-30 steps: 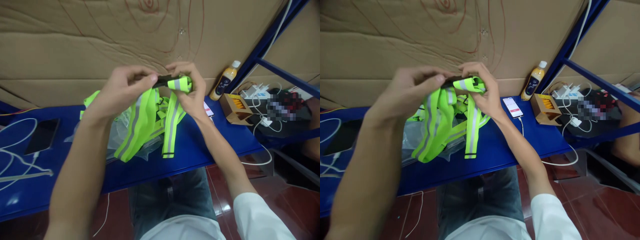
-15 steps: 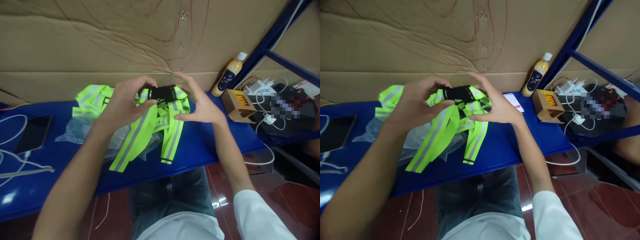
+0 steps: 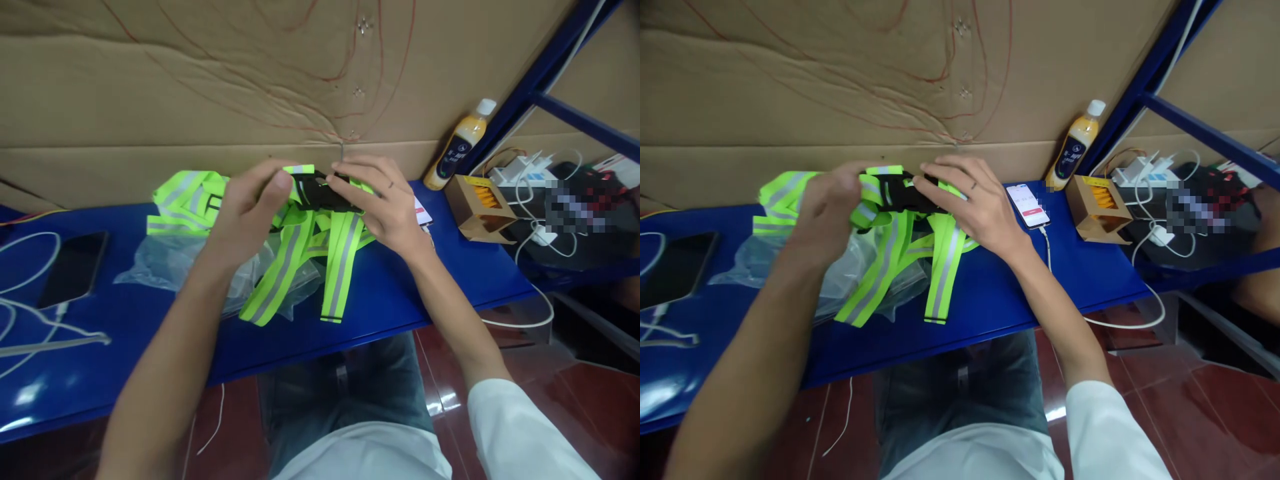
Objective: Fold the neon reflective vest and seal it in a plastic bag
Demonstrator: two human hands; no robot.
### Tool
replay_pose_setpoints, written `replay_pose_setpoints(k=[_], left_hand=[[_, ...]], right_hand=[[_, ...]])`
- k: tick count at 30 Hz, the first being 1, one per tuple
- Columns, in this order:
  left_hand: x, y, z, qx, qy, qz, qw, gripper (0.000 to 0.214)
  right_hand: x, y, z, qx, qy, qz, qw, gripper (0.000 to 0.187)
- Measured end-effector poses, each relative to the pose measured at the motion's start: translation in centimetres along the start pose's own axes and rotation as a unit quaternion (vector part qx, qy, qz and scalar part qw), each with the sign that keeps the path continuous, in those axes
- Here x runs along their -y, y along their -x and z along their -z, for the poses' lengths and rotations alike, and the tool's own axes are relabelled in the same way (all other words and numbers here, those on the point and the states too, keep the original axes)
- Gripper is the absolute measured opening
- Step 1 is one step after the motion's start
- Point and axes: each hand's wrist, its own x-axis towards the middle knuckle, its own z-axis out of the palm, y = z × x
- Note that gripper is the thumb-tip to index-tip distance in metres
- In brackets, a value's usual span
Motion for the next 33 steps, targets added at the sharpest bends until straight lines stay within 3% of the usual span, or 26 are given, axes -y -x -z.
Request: replay_pose_setpoints(k=[2,5,7,10,11,16,18,20,23,25,28,31,33], left_hand=[[1.2,0.4,-0.1,0.031,0.027,0.057,0.998,0.052],[2.3,0.7,-0.2,0.036,0.047,0.073,0.996,0.038],[2.1,0.4,-0.1,0.034,0.043,0.057,0.997,0.031],[1.1,-0.1,0.4,0.055,-0.003,-0.010,0.998,0.031],[0.7,-0.2,0.5,0.068,-0.020,-0.025,0.997,0.033],[-0.1,0.3,0.4,0.065,-0.066,-0.044,0.995,0.039],[0.0,0.4,0.5,0.082,-0.061,-0.059,0.993,0.048],[0.3,0.4,0.8,0.138,-0.029,-0.054,0.989,0.062],[0.7,0.3,0.9,0.197,0.105,0.045,0.974,0.075],[0.6,0.3,0.7,0.178,0.144,0.106,0.968,0.063],[-0.1,0.6,0.3,0.133,0.086,0.115,0.981,0.035],[-0.9,0.7,0.5,0.113,0.073,0.109,0.985,0.034],[-1.1,0.8,1.0,0.113,0.041,0.084,0.989,0.036]], right_hand=[[-0.2,0.4,-1.1,-0.026,0.021,0.017,0.999,0.044],[-0.2,0.5,-1.8,-0.010,0.003,0.021,1.000,0.044],[0.2,0.2,-1.4,0.025,-0.030,0.011,0.999,0.046],[1.0,-0.7,-0.1,0.082,-0.104,-0.049,0.990,0.078],[1.2,-1.0,0.3,0.089,-0.122,-0.075,0.986,0.079],[1.0,-1.4,0.8,0.108,-0.146,-0.141,0.973,0.037],[0.7,-1.0,0.7,0.088,-0.143,-0.125,0.978,0.035],[0.5,-0.5,0.7,0.062,-0.126,-0.101,0.985,0.039],[0.5,0.1,0.5,0.057,-0.080,-0.098,0.990,0.044],[0.5,0.4,0.1,0.059,-0.046,-0.110,0.991,0.044],[0.7,0.5,-0.7,0.046,-0.004,-0.101,0.994,0.040],[1.1,-0.1,-0.6,0.035,0.009,-0.047,0.998,0.042],[1.7,-0.9,0.4,0.066,-0.015,-0.011,0.998,0.048]])
